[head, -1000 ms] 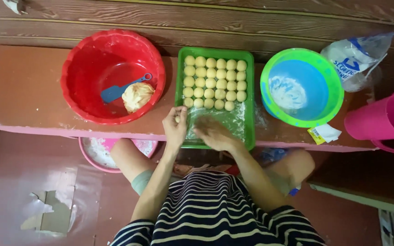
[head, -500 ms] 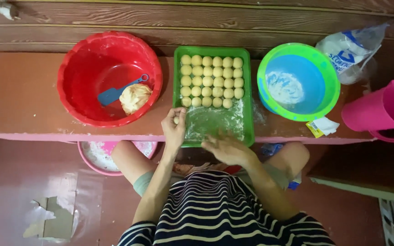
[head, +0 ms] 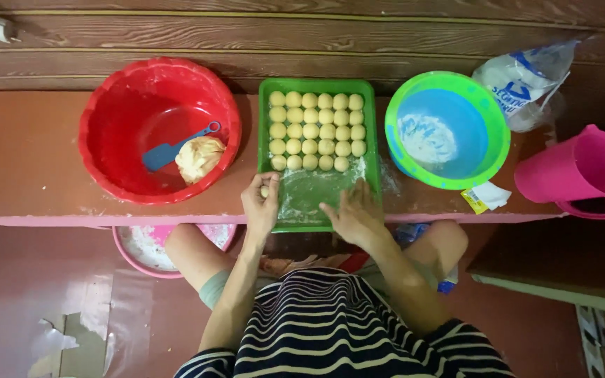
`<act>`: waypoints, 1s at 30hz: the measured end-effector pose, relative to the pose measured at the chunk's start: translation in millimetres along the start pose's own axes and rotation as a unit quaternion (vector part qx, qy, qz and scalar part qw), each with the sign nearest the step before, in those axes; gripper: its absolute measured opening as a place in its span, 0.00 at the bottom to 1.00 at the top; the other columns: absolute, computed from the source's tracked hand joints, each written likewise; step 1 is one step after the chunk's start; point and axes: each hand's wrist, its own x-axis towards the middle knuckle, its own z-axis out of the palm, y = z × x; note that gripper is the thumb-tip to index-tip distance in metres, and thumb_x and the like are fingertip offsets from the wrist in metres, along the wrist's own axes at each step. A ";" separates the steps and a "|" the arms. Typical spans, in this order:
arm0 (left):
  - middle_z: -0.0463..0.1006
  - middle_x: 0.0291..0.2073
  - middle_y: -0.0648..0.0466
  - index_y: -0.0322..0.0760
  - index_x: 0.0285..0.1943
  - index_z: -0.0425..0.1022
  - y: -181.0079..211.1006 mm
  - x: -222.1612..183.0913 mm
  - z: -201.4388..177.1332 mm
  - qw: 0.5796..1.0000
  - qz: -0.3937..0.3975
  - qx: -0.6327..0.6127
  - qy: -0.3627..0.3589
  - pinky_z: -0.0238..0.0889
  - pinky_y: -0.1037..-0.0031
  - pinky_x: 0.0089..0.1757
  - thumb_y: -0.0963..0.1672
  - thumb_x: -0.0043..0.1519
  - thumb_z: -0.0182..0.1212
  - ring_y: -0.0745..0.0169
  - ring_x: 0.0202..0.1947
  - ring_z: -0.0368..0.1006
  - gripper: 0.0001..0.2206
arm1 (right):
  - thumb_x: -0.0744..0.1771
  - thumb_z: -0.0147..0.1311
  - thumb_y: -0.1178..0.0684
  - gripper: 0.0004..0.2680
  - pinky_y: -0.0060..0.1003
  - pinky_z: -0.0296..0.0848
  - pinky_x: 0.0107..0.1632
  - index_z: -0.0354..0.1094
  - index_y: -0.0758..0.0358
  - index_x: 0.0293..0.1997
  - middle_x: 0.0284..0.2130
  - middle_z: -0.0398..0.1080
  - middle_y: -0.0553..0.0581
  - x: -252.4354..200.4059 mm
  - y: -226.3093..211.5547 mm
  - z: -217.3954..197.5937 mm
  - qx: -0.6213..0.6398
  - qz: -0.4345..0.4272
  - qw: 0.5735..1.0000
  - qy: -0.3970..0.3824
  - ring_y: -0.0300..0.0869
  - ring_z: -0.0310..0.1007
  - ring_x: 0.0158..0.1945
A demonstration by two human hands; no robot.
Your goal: Flattening small pre-portioned dough balls by hand on a low table.
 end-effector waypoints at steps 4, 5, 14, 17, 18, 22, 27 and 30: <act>0.76 0.20 0.57 0.37 0.41 0.82 2.3 -0.2 -0.9 1.000 -0.009 0.001 0.001 0.56 0.82 0.24 0.42 0.66 0.61 0.75 0.19 0.62 0.05 | 0.73 0.17 0.32 0.30 0.58 0.27 0.75 0.48 0.70 0.74 0.74 0.34 0.79 21.7 10.0 -8.5 -0.086 -0.004 0.996 0.030 0.63 0.27 0.79; 0.76 0.19 0.57 0.37 0.41 0.82 -0.5 0.2 -1.2 1.000 -0.007 0.007 -0.001 0.56 0.81 0.23 0.42 0.66 0.61 0.74 0.18 0.62 0.05 | 0.73 0.18 0.33 0.29 0.56 0.25 0.75 0.48 0.72 0.73 0.74 0.35 0.80 34.4 15.8 -3.6 -0.102 -0.020 0.994 0.036 0.63 0.27 0.78; 0.76 0.18 0.56 0.38 0.42 0.82 8.7 -0.2 -3.3 1.000 -0.025 0.006 -0.008 0.60 0.80 0.24 0.44 0.68 0.60 0.73 0.17 0.64 0.07 | 0.70 0.15 0.28 0.32 0.60 0.42 0.73 0.48 0.66 0.73 0.65 0.51 0.84 -32.6 -25.0 -22.4 0.044 -0.117 0.988 -0.094 0.72 0.46 0.72; 0.74 0.16 0.58 0.38 0.42 0.82 16.5 -0.3 0.2 0.999 -0.034 -0.002 -0.013 0.61 0.80 0.23 0.44 0.69 0.57 0.73 0.16 0.64 0.09 | 0.72 0.22 0.36 0.24 0.59 0.56 0.66 0.55 0.61 0.70 0.60 0.63 0.76 -24.0 -25.3 -18.6 0.082 -0.204 0.975 -0.032 0.69 0.57 0.67; 0.71 0.15 0.60 0.39 0.42 0.82 18.7 -2.1 -0.9 0.999 -0.039 -0.004 -0.015 0.60 0.81 0.23 0.45 0.70 0.55 0.74 0.15 0.63 0.10 | 0.73 0.26 0.42 0.20 0.58 0.68 0.59 0.63 0.60 0.66 0.58 0.65 0.73 -19.0 -25.5 -14.6 0.027 -0.236 0.968 0.079 0.66 0.64 0.63; 0.72 0.15 0.58 0.39 0.43 0.83 8.1 -4.7 -3.0 0.999 -0.037 -0.005 -0.008 0.61 0.81 0.24 0.44 0.70 0.56 0.75 0.17 0.63 0.09 | 0.69 0.13 0.23 0.37 0.56 0.42 0.74 0.46 0.70 0.74 0.74 0.36 0.76 -13.1 -19.7 -10.9 0.084 -0.080 0.992 -0.041 0.61 0.29 0.79; 0.73 0.15 0.55 0.36 0.42 0.82 18.5 -2.2 -2.3 1.000 -0.010 -0.007 -0.021 0.62 0.77 0.23 0.44 0.71 0.55 0.72 0.16 0.64 0.10 | 0.71 0.21 0.30 0.30 0.59 0.56 0.69 0.55 0.66 0.72 0.69 0.52 0.77 -20.9 -53.9 -29.2 0.204 -0.164 0.964 -0.055 0.65 0.46 0.74; 0.73 0.15 0.54 0.36 0.42 0.81 6.7 -2.4 -4.3 1.000 -0.012 -0.015 -0.014 0.63 0.77 0.23 0.44 0.71 0.53 0.69 0.16 0.66 0.11 | 0.72 0.21 0.30 0.30 0.59 0.54 0.70 0.55 0.67 0.71 0.73 0.47 0.71 -34.3 -38.0 -34.1 0.141 -0.148 0.979 -0.028 0.63 0.39 0.77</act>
